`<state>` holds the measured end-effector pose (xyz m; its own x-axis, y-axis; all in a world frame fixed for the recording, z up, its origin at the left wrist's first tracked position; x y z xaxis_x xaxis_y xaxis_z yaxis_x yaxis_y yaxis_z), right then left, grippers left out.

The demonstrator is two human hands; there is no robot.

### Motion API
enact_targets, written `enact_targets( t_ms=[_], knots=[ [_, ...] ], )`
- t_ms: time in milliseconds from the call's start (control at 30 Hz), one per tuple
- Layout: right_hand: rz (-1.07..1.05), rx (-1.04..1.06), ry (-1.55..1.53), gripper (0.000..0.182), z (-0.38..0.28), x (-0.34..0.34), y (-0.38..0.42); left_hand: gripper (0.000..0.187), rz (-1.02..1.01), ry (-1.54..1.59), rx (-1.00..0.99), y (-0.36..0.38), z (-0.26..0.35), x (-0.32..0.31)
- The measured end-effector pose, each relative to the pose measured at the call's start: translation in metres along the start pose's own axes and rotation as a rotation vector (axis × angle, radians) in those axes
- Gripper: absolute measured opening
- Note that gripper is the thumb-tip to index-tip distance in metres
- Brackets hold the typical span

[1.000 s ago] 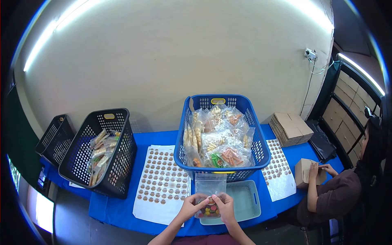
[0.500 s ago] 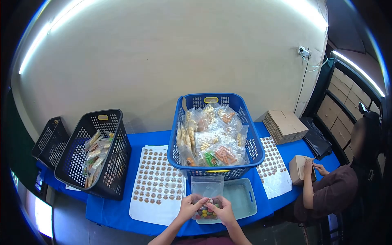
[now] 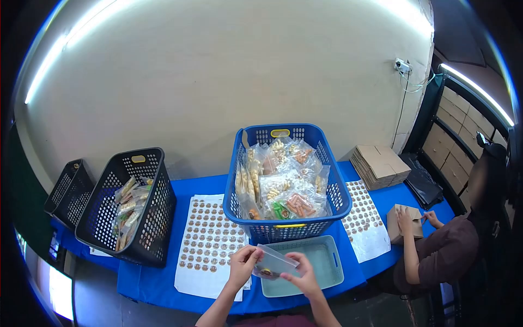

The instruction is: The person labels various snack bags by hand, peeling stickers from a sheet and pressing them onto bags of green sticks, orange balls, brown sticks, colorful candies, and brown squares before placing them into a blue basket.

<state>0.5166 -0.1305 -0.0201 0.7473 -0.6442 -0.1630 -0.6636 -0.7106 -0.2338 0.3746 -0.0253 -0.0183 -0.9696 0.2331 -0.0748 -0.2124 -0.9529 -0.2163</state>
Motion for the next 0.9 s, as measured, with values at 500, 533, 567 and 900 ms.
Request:
enact_targets(
  t_ms=[500, 533, 567, 900],
  knots=[
    [-0.313, 0.46, 0.46, 0.014, -0.03, -0.063, 0.008, 0.003, 0.148, -0.329, -0.29, 0.004, 0.033, 0.03],
    [-0.322, 0.471, 0.44, 0.014, -0.034, -0.068, 0.01, 0.003, 0.21, -0.34, -0.303, 0.003, 0.038, 0.037],
    [-0.331, 0.482, 0.419, 0.014, -0.037, -0.071, 0.011, 0.002, 0.274, -0.352, -0.318, 0.001, 0.041, 0.043],
    [-0.399, 0.46, 0.389, 0.016, -0.033, -0.08, 0.016, 0.007, 0.523, -0.377, -0.408, -0.007, 0.032, 0.065]
  ],
)
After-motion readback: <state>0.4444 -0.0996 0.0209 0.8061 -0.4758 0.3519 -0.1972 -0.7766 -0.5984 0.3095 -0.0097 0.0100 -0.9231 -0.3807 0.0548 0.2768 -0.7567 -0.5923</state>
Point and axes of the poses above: each hand's wrist, its own y-axis away from the middle knuckle, its own x-axis out of the back of the hand, z = x × y, the point moved 4 cm from there along -y, towards the middle knuckle, and after that the axes turned 15 degrees about z, right-handed, at the moved point
